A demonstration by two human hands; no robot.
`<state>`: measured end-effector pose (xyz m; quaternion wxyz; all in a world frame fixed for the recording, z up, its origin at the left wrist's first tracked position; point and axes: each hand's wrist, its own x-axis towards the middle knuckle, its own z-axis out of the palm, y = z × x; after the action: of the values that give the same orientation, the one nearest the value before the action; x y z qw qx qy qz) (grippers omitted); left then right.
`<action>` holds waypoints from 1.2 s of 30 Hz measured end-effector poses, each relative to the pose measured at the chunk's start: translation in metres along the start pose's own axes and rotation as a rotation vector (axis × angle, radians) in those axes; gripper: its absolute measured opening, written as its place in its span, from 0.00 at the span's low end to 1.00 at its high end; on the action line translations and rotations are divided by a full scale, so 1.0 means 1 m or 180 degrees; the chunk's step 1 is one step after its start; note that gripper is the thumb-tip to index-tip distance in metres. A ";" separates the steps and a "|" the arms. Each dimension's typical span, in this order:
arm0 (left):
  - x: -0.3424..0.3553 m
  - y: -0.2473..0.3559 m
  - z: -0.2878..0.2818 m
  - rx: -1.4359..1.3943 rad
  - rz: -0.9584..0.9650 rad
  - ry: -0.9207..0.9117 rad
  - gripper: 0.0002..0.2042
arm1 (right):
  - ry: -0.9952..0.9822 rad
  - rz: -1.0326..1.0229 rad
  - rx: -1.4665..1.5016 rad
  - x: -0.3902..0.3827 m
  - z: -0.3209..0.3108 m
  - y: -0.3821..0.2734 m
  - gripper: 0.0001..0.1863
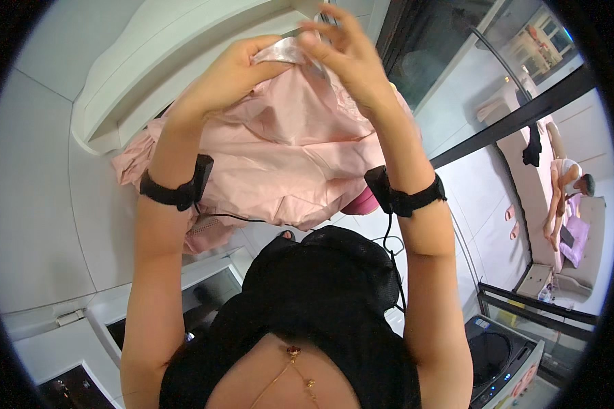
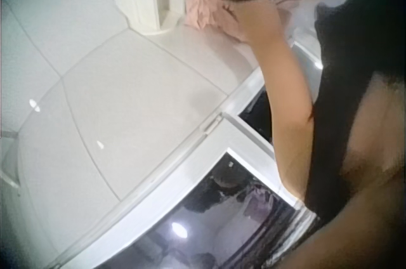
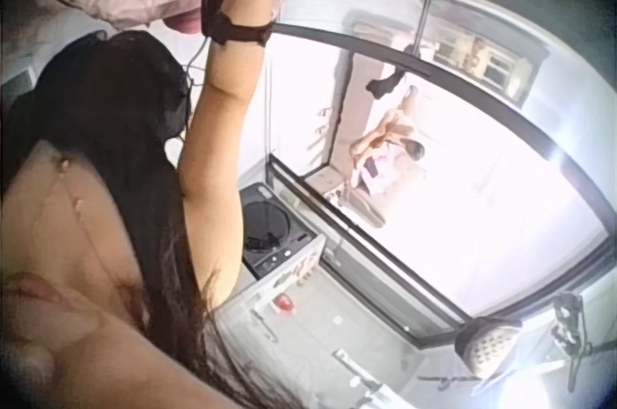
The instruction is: Inspecting a pink garment with lace trim near a laundry area.
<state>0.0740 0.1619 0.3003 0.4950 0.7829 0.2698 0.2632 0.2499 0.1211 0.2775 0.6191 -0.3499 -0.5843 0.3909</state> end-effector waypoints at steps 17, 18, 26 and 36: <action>-0.015 -0.031 -0.070 -0.0137 -0.0210 -0.0118 0.06 | 0.0360 0.0088 0.0046 -0.033 -0.026 -0.040 0.05; -0.016 -0.023 -0.080 -0.0116 -0.0182 -0.0104 0.06 | 0.0420 0.0007 0.0049 -0.029 -0.026 -0.041 0.05; -0.024 0.100 -0.088 0.0481 0.1242 0.0301 0.08 | 0.0592 -0.0567 -0.0171 -0.018 -0.030 -0.072 0.03; -0.011 0.009 0.010 0.0629 0.0806 -0.0506 0.07 | -0.0826 0.0403 -0.1022 -0.049 0.009 -0.023 0.20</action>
<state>0.0742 0.1448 0.3033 0.3982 0.8738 0.1535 0.2329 0.2417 0.0669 0.2765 0.4492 -0.4268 -0.6908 0.3727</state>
